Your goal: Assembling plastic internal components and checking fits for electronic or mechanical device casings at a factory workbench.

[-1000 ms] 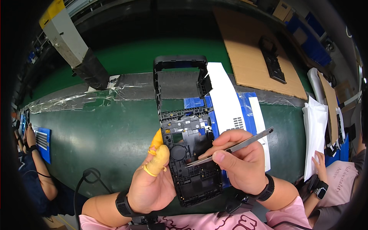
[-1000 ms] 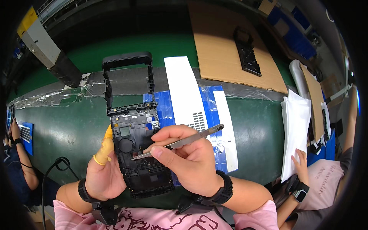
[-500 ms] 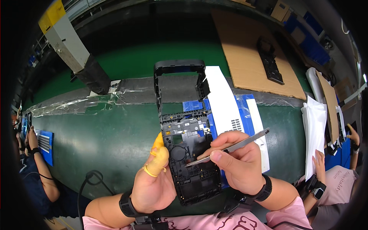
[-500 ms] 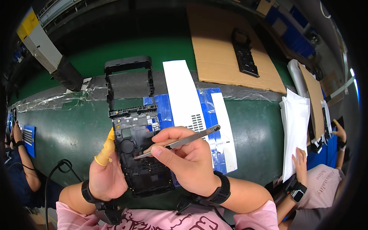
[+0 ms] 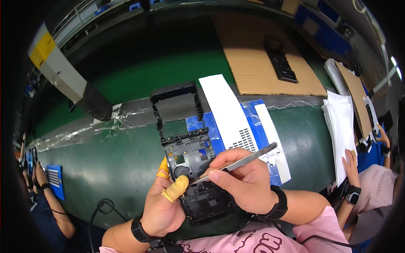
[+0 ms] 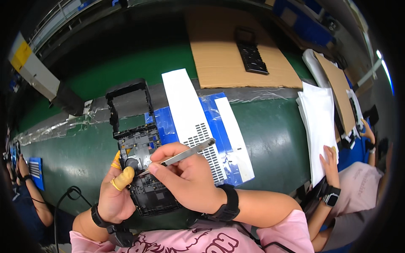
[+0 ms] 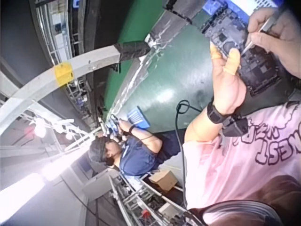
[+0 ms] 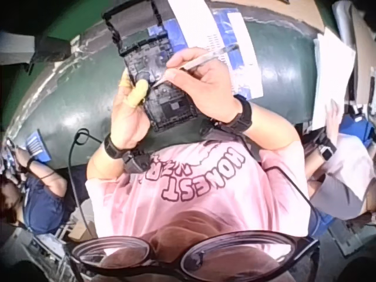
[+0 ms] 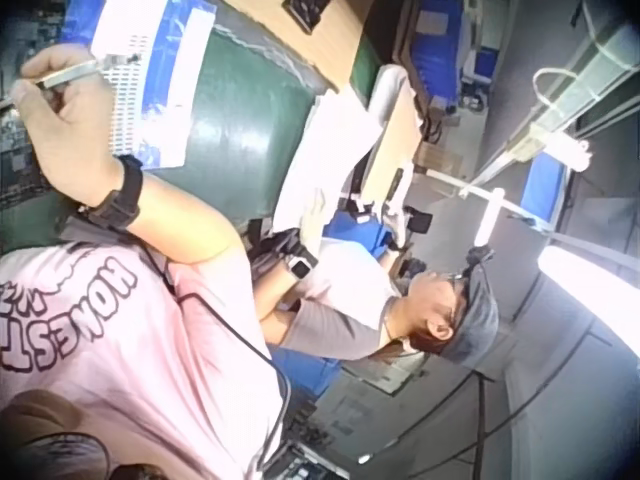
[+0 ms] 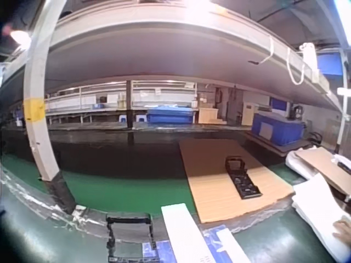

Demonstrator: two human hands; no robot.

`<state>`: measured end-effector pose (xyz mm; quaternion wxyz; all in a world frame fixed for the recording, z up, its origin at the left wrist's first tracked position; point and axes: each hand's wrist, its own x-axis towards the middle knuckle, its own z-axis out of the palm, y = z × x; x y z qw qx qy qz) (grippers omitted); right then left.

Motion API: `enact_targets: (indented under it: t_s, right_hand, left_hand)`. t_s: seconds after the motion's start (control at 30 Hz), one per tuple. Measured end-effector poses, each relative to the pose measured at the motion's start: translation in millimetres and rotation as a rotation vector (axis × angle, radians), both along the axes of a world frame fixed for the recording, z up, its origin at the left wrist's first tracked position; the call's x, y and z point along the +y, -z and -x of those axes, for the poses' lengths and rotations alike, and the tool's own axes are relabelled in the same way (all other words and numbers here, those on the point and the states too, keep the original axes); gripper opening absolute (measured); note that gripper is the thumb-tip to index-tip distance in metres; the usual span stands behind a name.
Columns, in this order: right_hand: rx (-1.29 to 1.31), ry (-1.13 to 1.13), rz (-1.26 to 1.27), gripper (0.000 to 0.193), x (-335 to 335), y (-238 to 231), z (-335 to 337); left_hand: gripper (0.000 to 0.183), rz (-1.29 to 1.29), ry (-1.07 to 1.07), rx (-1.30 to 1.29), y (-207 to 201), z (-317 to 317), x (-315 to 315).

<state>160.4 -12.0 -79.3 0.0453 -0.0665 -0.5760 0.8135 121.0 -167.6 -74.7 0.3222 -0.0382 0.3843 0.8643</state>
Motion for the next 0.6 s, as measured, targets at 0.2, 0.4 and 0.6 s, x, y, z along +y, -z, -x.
enact_targets:
  t_s: [0.2,0.4,0.6]
  right_hand:
    - [-0.094,-0.089,0.027,0.017,21.5,-18.3,-0.3]
    - [0.120,0.107,0.247,0.011,77.2,-37.3,-3.6]
    - [0.221,0.330,0.223,0.009,118.6,-9.0,2.6]
  left_hand:
    - [0.050,0.036,0.039,0.049,-1.4,-0.5,5.9]
    - [0.047,0.106,0.041,0.125,0.8,22.2,7.8]
    - [0.026,-0.007,0.179,0.213,-12.4,184.5,36.7]
